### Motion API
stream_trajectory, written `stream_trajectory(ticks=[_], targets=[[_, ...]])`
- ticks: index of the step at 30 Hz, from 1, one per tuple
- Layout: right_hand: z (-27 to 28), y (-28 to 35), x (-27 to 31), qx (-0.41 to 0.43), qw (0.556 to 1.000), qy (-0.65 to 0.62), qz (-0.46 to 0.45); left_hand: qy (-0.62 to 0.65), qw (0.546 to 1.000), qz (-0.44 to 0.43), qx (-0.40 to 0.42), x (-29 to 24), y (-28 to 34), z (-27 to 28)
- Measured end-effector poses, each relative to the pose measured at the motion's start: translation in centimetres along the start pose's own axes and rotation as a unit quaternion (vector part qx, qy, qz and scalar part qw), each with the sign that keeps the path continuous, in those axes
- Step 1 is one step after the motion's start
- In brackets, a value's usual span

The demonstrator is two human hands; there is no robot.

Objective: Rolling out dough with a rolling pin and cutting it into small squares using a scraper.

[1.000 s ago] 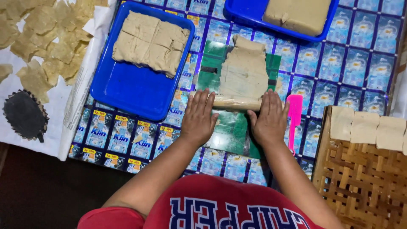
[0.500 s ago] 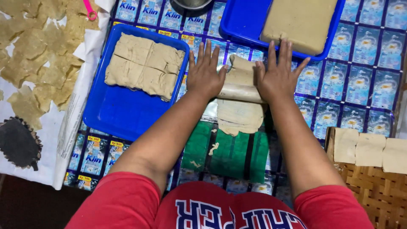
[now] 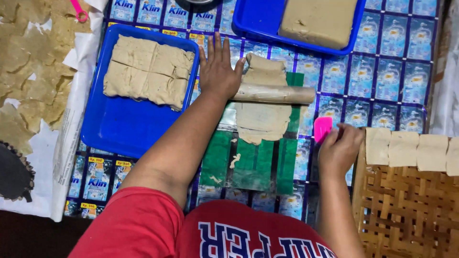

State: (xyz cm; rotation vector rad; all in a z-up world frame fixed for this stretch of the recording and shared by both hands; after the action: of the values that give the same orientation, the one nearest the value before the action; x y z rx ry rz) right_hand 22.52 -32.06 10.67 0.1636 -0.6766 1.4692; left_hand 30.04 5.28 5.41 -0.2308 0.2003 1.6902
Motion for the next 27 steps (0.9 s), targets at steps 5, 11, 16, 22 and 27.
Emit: stream_trajectory(ticks=[5, 11, 16, 22, 27], targets=[[-0.9, 2.8, -5.0, 0.101, 0.979, 0.13, -0.118, -0.009, 1.0, -0.014, -0.012, -1.0, 3.3, -0.5], [-5.9, 2.1, -10.7, 0.073, 0.983, 0.17, -0.003, 0.026, 0.988, -0.148, -0.044, -2.9, 9.5, 0.3], [-6.5, 2.3, -8.0, 0.14, 0.966, 0.215, -0.023, 0.004, 0.964, -0.254, -0.082, -2.1, 13.4, -1.7], [-4.0, 6.6, -1.4, 0.262, 0.941, 0.177, -0.122, 0.15, 0.97, -0.074, -0.177, 0.0, 17.0, 0.0], [-4.3, 12.7, 2.7, 0.376, 0.902, 0.184, -0.106, 0.136, 0.945, -0.117, -0.272, -0.4, 19.0, 0.9]])
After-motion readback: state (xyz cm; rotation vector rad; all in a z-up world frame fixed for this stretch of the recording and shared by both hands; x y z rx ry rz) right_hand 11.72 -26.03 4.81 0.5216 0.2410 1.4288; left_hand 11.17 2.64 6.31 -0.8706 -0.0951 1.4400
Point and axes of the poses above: each hand's wrist, its own y-axis away from the middle knuckle, its own z-axis out of the back of the hand, x = y × z, the point moved 9 cm from there along -y, towards the middle knuckle, and after that the axes turned 12 degrees about -z, right-handed, at the moved point
